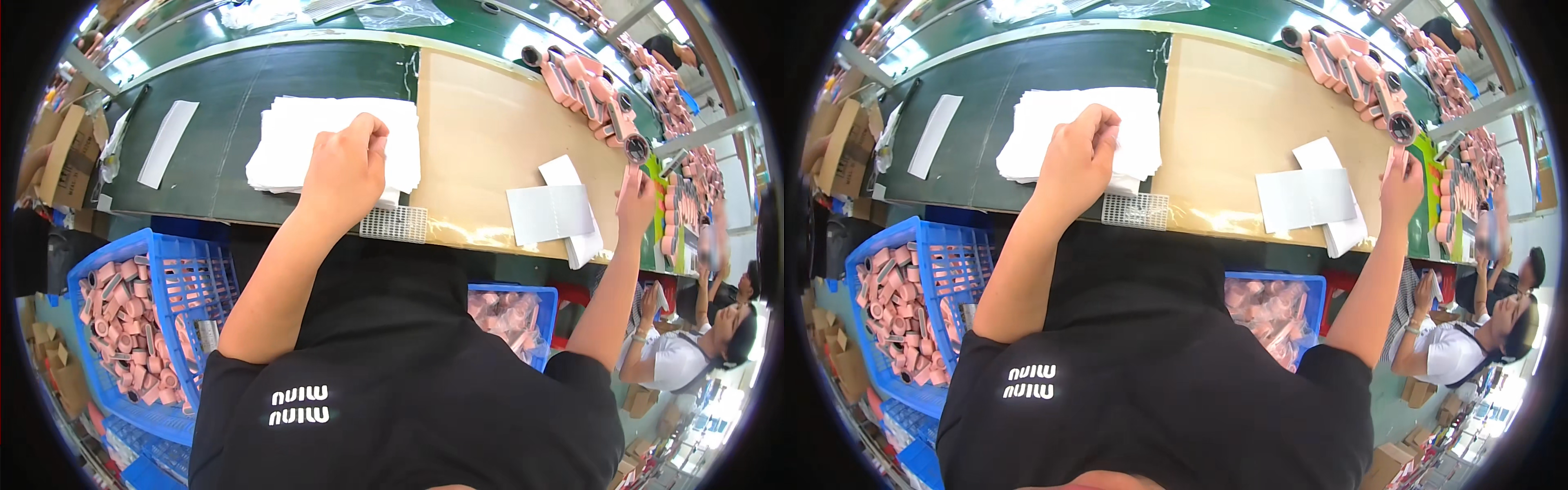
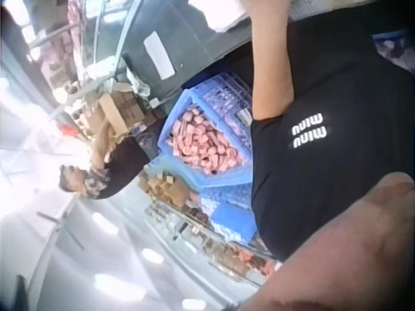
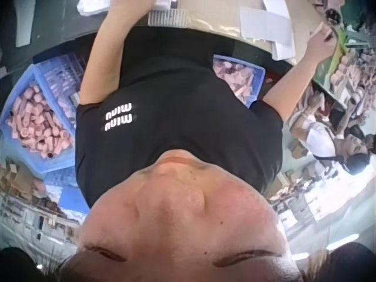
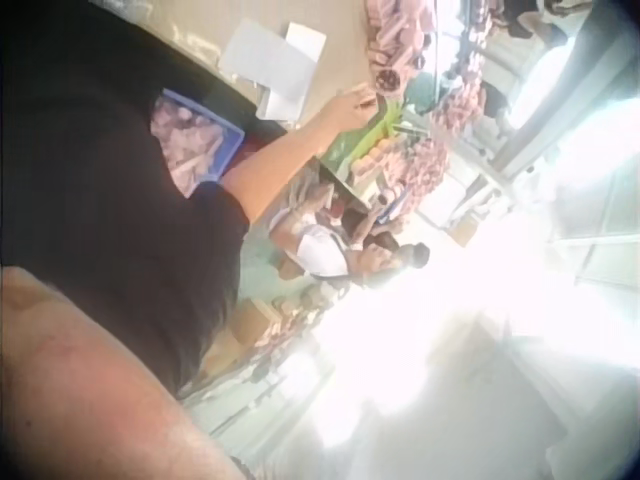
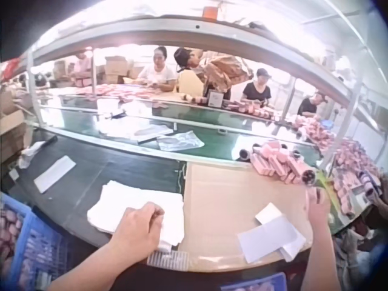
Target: Packaging small handheld fans into plastic bags at an assembly line.
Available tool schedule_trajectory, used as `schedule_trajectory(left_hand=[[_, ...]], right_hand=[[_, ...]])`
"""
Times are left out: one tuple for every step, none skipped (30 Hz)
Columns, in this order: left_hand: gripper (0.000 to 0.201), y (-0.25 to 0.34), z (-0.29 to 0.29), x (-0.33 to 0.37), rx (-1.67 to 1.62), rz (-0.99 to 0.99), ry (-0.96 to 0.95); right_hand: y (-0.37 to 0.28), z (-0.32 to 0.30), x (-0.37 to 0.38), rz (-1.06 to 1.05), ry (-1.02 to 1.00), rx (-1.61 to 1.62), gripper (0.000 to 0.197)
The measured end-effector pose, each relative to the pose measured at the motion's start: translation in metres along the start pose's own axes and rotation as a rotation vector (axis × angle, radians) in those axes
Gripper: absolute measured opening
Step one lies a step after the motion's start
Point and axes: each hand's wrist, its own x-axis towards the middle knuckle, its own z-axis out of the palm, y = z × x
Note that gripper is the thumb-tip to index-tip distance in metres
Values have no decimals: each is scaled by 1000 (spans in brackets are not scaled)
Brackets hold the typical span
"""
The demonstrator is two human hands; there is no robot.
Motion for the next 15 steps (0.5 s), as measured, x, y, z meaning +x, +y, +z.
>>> schedule_trajectory(left_hand=[[7,-3,-1,-1,-109,-24,-10],[7,-3,-4,-1,-104,-27,-10],[12,-2,-6,-1,-129,-34,-53],[16,0,-8,0,-154,-40,-96],[16,2,-9,2,-151,-42,-100],[22,3,-8,6,-165,-56,-137],[28,4,-8,7,-164,-74,-167],[28,6,-6,8,-166,-71,-175],[29,6,-7,8,-165,-95,-170],[30,6,-7,7,-162,-115,-170],[30,6,-6,7,-162,-112,-175],[28,4,-5,5,-207,-68,-124],[26,3,-6,2,-251,-30,-64],[26,4,-7,1,-252,-28,-63],[28,5,-8,-2,-257,35,-23]], right_hand=[[-33,-3,-30,66,-46,246,48],[-55,-4,-57,52,-135,503,44],[-72,-4,-83,38,-220,757,40],[-83,-2,-105,84,-365,953,38],[-106,7,-130,149,-402,1161,32],[-123,12,-151,149,-500,1228,33],[-139,23,-167,192,-586,1291,35],[-156,30,-182,259,-649,1355,36],[-171,36,-189,331,-805,1417,35],[-185,48,-197,346,-908,1467,36],[-198,55,-202,359,-939,1431,38],[-210,59,-200,339,-1012,1395,40],[-221,64,-196,314,-1093,1356,42],[-228,72,-189,329,-1202,1358,41],[-235,79,-186,326,-1202,1358,41]])
